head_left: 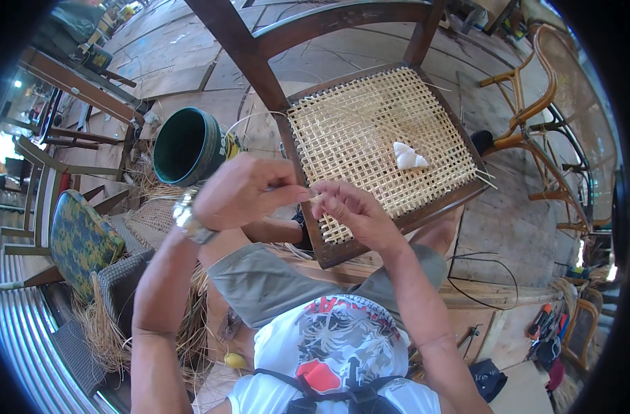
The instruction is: Weaving a rattan seat into a wooden chair frame using cane strips and tools.
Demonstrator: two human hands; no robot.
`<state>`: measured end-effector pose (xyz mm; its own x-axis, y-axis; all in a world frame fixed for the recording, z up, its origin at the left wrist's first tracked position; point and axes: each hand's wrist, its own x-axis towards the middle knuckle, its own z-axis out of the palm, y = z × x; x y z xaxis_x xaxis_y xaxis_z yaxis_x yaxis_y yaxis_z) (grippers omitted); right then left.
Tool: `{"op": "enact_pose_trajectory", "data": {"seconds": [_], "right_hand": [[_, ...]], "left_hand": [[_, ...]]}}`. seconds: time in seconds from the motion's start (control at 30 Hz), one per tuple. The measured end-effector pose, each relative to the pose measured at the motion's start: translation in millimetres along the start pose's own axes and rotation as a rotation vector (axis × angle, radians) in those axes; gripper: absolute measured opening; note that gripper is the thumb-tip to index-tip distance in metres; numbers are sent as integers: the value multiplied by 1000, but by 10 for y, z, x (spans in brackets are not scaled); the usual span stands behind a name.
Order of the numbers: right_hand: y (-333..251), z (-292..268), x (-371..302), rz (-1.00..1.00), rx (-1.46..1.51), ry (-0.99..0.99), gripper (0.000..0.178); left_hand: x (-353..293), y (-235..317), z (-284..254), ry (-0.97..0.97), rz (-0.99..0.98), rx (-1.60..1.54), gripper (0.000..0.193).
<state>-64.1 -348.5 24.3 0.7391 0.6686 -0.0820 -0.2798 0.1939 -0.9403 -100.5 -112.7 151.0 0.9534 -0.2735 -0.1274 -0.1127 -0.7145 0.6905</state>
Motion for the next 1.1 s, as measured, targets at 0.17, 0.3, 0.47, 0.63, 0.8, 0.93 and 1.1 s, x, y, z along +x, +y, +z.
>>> {"op": "enact_pose_trajectory", "data": {"seconds": [0.17,0.3,0.47,0.63,0.8,0.93,1.1], "right_hand": [[-14,-165,-77,144,-649,124,21],[153,-207,-158,-20,-979,238,16],[122,-164,-140,-18,-1053,228,18],[158,-272,-127,29,-905,267,16],[77,-260,-151,86,-870,249,15],[196,-268,-103,-26,-1082,202,15],[177,-38,-160,-85,-1187,184,13]], "left_hand": [[-48,-465,699,85,-203,-69,20],[-117,-554,1299,-16,-302,48,23],[56,-328,1394,-88,-436,344,25],[157,-61,1199,-165,-320,504,20],[217,17,1321,-156,-292,529,19],[73,-155,1689,63,-485,310,17],[24,-284,1636,153,-544,190,28]]}}
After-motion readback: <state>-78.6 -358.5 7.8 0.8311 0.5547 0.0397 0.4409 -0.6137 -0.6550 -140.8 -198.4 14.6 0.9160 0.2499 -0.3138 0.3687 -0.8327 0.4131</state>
